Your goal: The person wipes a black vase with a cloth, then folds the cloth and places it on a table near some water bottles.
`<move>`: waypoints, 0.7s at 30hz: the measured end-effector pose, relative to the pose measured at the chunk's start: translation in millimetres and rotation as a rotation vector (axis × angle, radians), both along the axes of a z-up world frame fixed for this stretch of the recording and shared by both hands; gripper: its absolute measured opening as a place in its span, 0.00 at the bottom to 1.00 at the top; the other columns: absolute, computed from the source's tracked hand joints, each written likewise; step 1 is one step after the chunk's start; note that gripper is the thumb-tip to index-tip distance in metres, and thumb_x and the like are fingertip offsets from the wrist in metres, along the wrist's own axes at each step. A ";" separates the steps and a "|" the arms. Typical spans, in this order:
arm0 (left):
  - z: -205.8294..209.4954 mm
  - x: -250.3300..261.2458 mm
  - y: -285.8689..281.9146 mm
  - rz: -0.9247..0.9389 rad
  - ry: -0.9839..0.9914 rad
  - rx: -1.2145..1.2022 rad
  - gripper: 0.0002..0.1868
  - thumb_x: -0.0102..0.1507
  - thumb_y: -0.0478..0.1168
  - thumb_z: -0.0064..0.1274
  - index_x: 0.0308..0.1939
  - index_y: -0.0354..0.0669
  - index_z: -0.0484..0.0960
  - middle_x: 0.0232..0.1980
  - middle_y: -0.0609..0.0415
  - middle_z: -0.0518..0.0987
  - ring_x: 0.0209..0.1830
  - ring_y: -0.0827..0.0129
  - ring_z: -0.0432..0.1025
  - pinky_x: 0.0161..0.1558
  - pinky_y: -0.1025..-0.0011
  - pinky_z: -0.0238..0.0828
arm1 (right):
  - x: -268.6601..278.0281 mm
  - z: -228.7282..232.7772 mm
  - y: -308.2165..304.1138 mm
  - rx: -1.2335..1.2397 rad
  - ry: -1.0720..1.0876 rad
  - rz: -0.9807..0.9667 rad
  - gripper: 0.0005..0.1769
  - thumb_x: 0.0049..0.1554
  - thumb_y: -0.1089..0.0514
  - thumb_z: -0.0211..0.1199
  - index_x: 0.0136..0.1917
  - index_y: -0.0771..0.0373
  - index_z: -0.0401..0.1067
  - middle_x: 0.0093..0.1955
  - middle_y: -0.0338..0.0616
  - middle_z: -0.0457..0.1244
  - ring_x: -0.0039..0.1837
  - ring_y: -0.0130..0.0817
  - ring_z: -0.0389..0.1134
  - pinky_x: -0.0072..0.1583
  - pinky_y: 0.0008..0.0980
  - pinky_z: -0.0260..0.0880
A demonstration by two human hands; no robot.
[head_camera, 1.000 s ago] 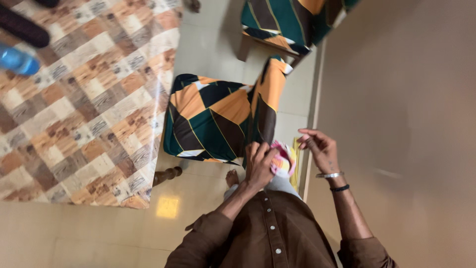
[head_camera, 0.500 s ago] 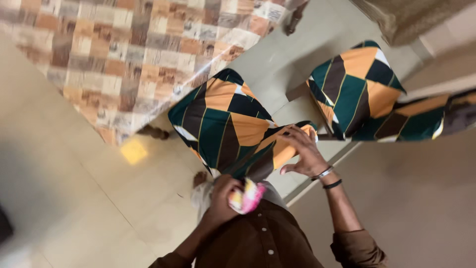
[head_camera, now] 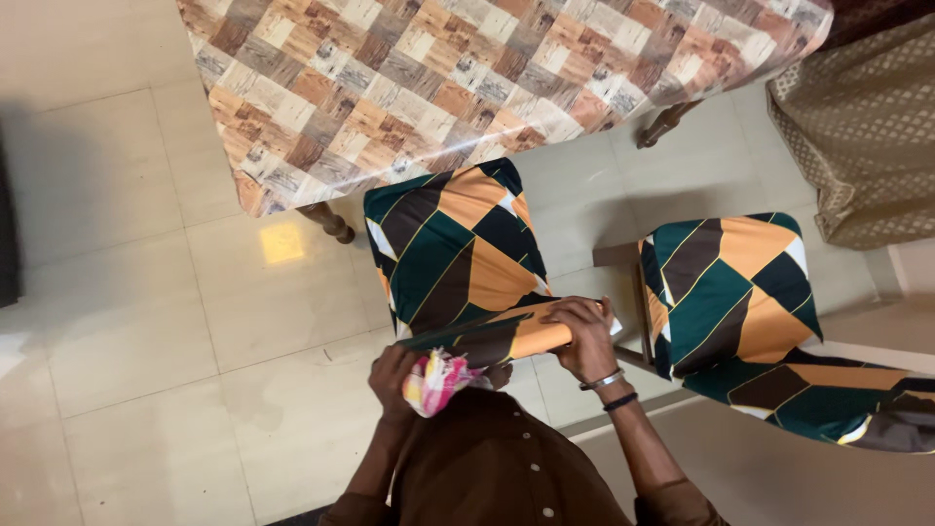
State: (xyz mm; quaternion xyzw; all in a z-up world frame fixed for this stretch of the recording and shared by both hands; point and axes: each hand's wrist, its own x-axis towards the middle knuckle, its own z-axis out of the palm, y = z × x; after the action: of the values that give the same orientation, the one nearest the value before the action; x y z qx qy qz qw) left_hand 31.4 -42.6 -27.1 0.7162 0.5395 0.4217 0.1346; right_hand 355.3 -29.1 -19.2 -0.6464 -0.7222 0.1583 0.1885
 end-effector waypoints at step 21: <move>-8.3 11.0 43.6 0.243 -0.182 -0.059 0.22 0.44 0.43 0.66 0.36 0.32 0.79 0.36 0.42 0.77 0.37 0.47 0.75 0.40 0.58 0.73 | 9.4 15.2 73.9 -0.015 0.111 0.167 0.30 0.30 0.41 0.84 0.45 0.53 0.82 0.45 0.38 0.73 0.51 0.40 0.73 0.66 0.51 0.60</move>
State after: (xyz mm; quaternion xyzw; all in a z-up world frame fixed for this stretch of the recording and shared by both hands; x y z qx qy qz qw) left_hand 42.4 1.1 -35.4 0.6002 0.6200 0.4819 0.1519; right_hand 364.7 44.8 -3.9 -0.5756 -0.7608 0.2143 0.2098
